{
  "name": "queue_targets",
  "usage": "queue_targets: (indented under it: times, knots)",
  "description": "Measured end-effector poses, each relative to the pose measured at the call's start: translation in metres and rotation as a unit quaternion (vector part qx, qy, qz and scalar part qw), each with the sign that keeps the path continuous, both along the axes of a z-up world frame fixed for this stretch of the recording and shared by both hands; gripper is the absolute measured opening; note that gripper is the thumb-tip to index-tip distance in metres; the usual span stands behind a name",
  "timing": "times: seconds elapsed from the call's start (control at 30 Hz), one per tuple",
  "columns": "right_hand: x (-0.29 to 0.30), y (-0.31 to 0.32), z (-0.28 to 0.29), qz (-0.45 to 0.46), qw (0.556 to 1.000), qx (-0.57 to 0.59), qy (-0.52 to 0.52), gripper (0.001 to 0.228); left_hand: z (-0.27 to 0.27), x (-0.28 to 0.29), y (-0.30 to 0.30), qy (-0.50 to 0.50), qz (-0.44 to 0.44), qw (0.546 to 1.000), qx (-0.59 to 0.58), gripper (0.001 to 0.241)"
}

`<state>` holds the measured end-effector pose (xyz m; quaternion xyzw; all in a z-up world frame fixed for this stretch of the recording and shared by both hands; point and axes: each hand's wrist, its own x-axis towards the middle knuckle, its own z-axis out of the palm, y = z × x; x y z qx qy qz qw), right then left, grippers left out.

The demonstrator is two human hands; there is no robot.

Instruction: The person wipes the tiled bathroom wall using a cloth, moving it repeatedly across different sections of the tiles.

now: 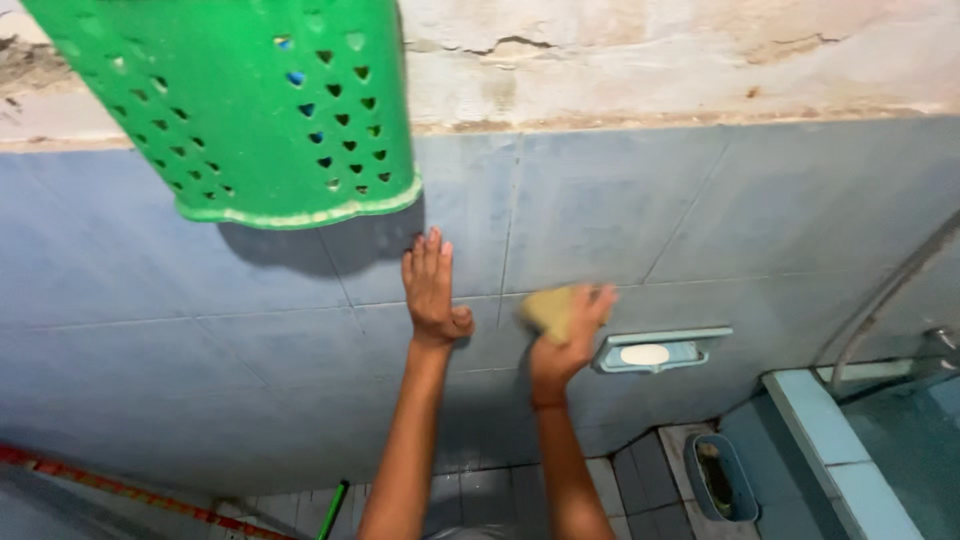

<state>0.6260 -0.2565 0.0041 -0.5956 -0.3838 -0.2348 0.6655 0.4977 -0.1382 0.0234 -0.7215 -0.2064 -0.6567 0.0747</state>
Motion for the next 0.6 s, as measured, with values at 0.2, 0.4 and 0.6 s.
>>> queue_targets:
  times: [0.2,0.4,0.6]
  knots:
    - [-0.009,0.050,0.120,-0.007,0.986,0.162,0.033,0.048,0.003,0.003,-0.006,-0.023,0.002,1.000,0.008,0.070]
    - [-0.025,0.038,0.057,0.020,0.978,-0.013,-0.206,0.062,0.029,-0.002,-0.023,-0.137,-0.100,0.985,0.005,0.067]
    - [-0.008,0.009,-0.069,0.034,0.992,-0.068,-0.099,0.052,0.049,0.003,-0.025,-0.123,-0.055,0.990,0.047,0.063]
